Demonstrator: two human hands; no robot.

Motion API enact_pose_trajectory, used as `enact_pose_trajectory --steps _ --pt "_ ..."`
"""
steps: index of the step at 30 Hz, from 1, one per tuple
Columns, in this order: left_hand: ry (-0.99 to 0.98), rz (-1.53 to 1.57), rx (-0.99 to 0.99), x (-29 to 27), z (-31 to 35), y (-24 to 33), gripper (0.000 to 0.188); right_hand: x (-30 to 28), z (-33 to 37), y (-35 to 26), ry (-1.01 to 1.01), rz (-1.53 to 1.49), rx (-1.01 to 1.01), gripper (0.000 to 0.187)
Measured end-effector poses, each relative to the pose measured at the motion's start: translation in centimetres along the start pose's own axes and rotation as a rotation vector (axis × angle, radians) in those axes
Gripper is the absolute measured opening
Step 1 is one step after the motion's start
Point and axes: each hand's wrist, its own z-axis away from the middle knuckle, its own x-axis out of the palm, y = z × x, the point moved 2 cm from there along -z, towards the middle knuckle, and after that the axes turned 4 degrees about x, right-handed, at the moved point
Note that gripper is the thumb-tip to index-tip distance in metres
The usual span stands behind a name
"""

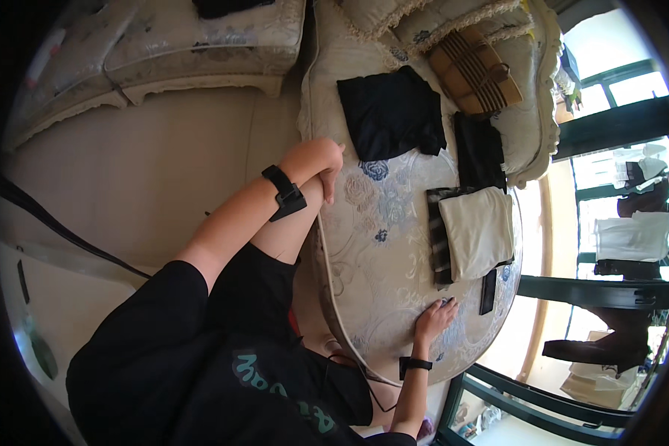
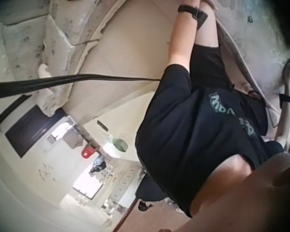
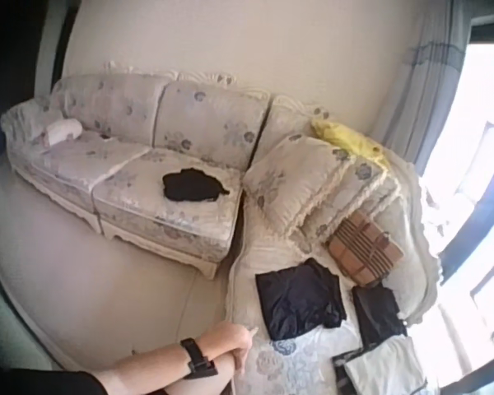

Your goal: Folding several items of clothing on a small table while seated on a sofa.

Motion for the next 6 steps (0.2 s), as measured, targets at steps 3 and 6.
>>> enact_pose_trajectory --steps 3,6 --pt "-0.006 -0.068 -0.011 -1.0 0.9 0.7 0.146 -0.1 -0.1 0.0 0.014 -0.025 0.005 0.052" --pt "-0.040 -0.154 -0.018 -2.1 3.2 1.8 0.147 -0.5 0.1 0.4 0.017 -0.016 0.002 0.053"
